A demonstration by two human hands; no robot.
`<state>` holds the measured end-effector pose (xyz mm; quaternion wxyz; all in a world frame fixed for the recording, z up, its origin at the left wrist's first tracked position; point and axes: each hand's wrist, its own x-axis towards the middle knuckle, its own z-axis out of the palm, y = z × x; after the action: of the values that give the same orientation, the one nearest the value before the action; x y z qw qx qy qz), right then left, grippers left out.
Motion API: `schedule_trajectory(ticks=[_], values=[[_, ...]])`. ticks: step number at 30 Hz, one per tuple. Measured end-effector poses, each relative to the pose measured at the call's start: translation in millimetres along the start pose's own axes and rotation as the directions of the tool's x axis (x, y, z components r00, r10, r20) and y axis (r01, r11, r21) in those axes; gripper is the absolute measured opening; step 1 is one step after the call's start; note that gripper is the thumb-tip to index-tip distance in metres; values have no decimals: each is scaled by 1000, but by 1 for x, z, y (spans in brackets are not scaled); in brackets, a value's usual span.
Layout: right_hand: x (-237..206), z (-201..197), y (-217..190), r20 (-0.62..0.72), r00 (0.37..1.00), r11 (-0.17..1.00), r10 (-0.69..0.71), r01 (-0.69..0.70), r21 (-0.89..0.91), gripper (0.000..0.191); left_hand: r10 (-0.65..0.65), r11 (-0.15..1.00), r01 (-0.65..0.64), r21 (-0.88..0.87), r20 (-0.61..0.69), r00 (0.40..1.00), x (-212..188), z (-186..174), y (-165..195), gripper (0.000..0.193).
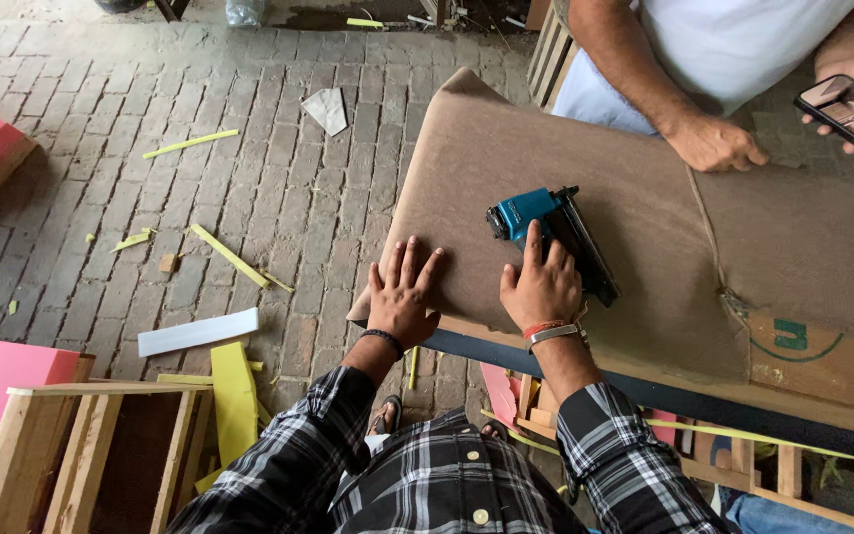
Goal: The person pulls brown fabric over a padded wooden bench frame and staples it to the underside using a pneumatic staple gun. They smooth the fabric, stretch it taut along the edges, fold the corners, and drive staples around the frame while moving around the bench.
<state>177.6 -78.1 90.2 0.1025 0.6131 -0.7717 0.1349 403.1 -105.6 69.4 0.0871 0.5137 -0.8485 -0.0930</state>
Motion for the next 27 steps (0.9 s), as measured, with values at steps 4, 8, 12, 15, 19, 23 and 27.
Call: schedule_trajectory(ticks=[4, 8, 12, 15, 19, 23, 27], values=[[2, -1, 1, 35, 999, 1000, 1, -1, -4, 84, -4, 1000, 4, -11, 12, 1000, 1, -1, 1, 110], [6, -3, 1, 54, 999, 1000, 0, 0, -9, 83, -10, 1000, 10, -3, 18, 1000, 4, -3, 1, 110], [7, -6, 1, 69, 998, 1000, 12, -11, -10, 83, -9, 1000, 9, 5, 11, 1000, 6, -3, 1, 110], [6, -6, 0, 56, 998, 1000, 4, -3, -6, 83, -10, 1000, 10, 10, 1, 1000, 5, -1, 0, 110], [4, -4, 0, 34, 999, 1000, 7, -7, 0, 83, -9, 1000, 9, 5, -19, 1000, 4, 1, 0, 110], [6, -2, 0, 21, 1000, 1000, 3, -3, -8, 83, -10, 1000, 10, 3, -22, 1000, 5, 1, 0, 111], [10, -3, 1, 44, 999, 1000, 5, -4, -15, 84, -2, 1000, 2, 3, -28, 1000, 8, -2, -1, 111]])
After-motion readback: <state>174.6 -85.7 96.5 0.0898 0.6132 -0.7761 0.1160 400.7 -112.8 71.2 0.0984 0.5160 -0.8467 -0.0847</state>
